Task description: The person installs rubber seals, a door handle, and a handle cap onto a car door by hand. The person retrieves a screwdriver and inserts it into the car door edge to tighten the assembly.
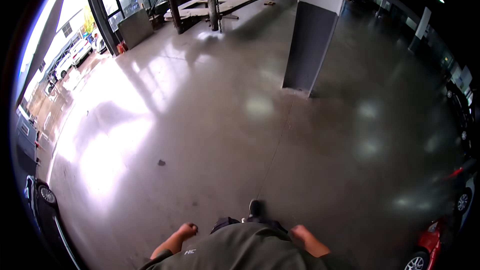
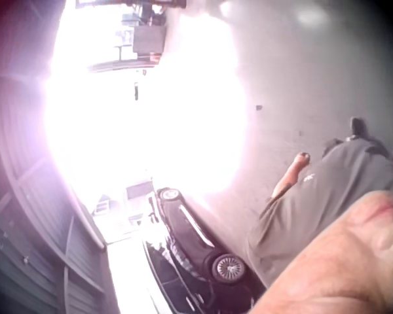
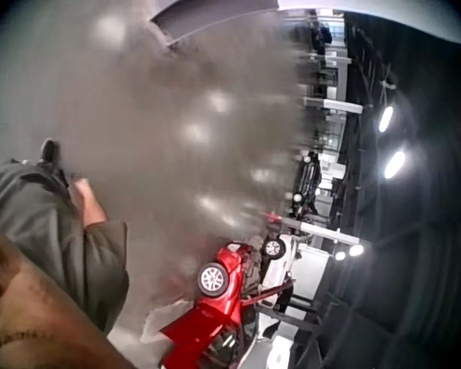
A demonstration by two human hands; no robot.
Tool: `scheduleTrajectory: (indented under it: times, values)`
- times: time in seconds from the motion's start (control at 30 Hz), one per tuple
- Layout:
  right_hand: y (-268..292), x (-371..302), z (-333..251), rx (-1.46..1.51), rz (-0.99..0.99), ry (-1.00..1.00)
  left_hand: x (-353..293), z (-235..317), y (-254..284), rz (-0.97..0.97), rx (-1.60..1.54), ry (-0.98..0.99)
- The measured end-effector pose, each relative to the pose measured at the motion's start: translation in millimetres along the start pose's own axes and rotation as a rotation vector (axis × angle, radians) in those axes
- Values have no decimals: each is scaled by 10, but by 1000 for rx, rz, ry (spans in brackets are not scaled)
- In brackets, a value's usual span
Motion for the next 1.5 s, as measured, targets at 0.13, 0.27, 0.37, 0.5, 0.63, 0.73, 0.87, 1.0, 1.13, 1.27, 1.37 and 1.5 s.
scheduleTrajectory:
  times: [0.13, 0.27, 0.37, 0.5, 0.63, 0.73, 0.87, 1.0, 1.13, 1.27, 1.37, 1.5]
  values:
    - [1785, 631, -2728, 305, 325, 381, 504, 997, 596, -163, 73, -56]
    - [2834, 1043, -4776, 349, 291, 613, 887, 1812, 1308, 80, -222, 288]
    - [3339, 1610, -5630, 290, 277, 628, 1884, 2403, 2022, 18, -112, 298]
    - [3595, 2425, -5463, 421, 254, 178, 3404, 3093, 3155, -163, 280, 193]
    - [3740, 3001, -5699, -11, -47, 110, 4618, 4407, 4845, 82, 127, 3]
    - [3938, 3429, -5880, 391, -131, 92, 5348, 5906, 6126, 239, 177, -132]
    - [4664, 3956, -6891, 191, -139, -37, 6148, 7050, 7041, 364, -23, -188]
    - [6102, 4952, -8508, -185, -135, -49, 7182, 8115, 7652, 319, -108, -178]
    - [8017, 6138, -10120, 149, 348, 101, 7740, 8788, 7682, -31, 153, -109]
    - [9416, 6357, -12750, 388, 352, 484, 8389, 8889, 7883, -102, 106, 51]
    - [10199, 6627, -13896, 264, 341, 597, 9039, 9439, 8309, -151, 119, 186]
    - [10961, 7645, -14370, 226, 360, 506, 10331, 10578, 9235, -233, 290, 128]
Point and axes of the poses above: each hand's wrist, its own x-axis towards the middle knuckle, its own y-axis out of the back of the hand, z = x × y, the point moved 4 cm from there along x, towards the middle knuckle, and after that the axes turned 11 degrees about -z, right-handed, at the moved point
